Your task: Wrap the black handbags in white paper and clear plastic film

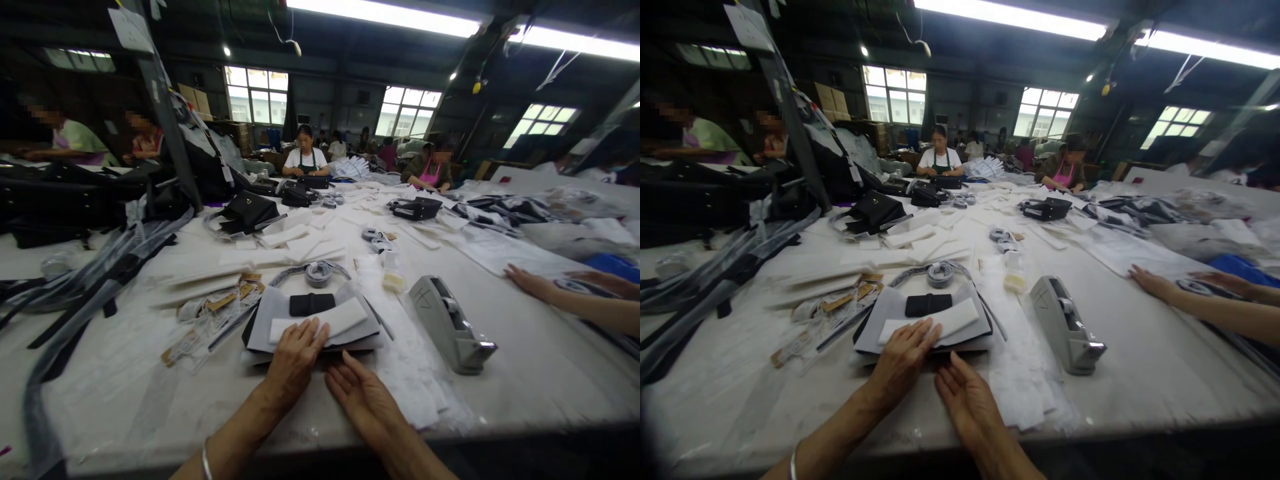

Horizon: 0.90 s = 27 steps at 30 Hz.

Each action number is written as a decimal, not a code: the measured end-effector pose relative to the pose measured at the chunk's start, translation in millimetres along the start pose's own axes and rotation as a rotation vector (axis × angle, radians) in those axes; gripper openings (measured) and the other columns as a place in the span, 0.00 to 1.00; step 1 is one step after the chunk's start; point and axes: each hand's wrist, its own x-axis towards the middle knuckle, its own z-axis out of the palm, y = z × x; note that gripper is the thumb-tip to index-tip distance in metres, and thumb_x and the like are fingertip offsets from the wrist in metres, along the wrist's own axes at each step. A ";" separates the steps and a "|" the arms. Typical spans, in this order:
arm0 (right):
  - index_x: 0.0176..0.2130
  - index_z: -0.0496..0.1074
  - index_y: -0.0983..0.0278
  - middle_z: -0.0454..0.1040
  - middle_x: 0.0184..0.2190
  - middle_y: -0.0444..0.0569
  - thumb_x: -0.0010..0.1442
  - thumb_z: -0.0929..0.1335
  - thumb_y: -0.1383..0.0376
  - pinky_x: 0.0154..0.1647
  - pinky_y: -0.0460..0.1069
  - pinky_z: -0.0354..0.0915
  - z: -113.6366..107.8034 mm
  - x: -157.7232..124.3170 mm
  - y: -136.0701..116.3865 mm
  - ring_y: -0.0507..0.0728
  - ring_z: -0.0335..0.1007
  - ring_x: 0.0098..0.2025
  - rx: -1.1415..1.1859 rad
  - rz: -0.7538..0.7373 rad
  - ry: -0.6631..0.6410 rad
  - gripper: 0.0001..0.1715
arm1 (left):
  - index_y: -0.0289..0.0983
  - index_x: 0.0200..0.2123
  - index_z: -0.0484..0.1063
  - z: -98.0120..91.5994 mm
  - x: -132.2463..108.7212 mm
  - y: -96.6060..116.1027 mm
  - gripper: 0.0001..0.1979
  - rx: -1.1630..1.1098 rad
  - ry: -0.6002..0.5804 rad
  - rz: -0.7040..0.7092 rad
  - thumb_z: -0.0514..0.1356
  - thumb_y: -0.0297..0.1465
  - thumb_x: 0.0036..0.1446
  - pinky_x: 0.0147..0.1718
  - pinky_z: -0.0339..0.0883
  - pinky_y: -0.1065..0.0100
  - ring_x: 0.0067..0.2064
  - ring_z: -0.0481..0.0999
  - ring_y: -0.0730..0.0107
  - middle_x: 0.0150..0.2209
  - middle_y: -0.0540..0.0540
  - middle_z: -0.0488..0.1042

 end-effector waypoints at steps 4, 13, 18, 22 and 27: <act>0.42 0.74 0.64 0.80 0.40 0.49 0.42 0.81 0.63 0.48 0.51 0.73 13.5 -2.1 7.1 0.58 0.78 0.44 0.131 -0.012 -0.016 0.27 | 0.37 0.61 0.65 -5.5 2.4 -3.2 0.24 0.017 0.007 0.020 0.52 0.21 0.63 0.52 0.66 0.58 0.56 0.72 0.58 0.58 0.40 0.71; 0.46 0.72 0.66 0.80 0.34 0.50 0.60 0.74 0.61 0.37 0.48 0.74 56.8 -6.5 -5.3 0.55 0.77 0.34 0.084 0.015 0.141 0.16 | 0.38 0.63 0.63 -1.0 -8.6 0.1 0.21 0.195 0.060 0.077 0.50 0.29 0.68 0.57 0.60 0.55 0.61 0.67 0.56 0.62 0.41 0.67; 0.40 0.72 0.65 0.75 0.23 0.45 0.61 0.72 0.59 0.29 0.47 0.71 65.4 1.7 0.1 0.54 0.73 0.25 -0.026 0.006 0.248 0.12 | 0.40 0.60 0.66 0.3 -5.3 4.2 0.19 0.256 0.130 0.014 0.48 0.30 0.69 0.56 0.61 0.56 0.59 0.69 0.57 0.60 0.43 0.70; 0.38 0.73 0.62 0.77 0.26 0.44 0.60 0.73 0.59 0.33 0.46 0.73 60.8 11.9 4.1 0.54 0.75 0.29 -0.035 -0.007 0.167 0.10 | 0.37 0.57 0.69 1.3 1.7 7.2 0.19 0.303 0.140 0.002 0.49 0.24 0.67 0.51 0.66 0.57 0.55 0.74 0.57 0.56 0.42 0.74; 0.34 0.75 0.64 0.80 0.31 0.48 0.55 0.76 0.62 0.46 0.47 0.72 49.7 3.1 -11.3 0.55 0.78 0.37 -0.066 0.077 -0.026 0.10 | 0.36 0.55 0.69 -3.0 7.8 1.3 0.19 0.256 0.178 0.019 0.49 0.21 0.65 0.47 0.70 0.60 0.52 0.76 0.59 0.54 0.43 0.76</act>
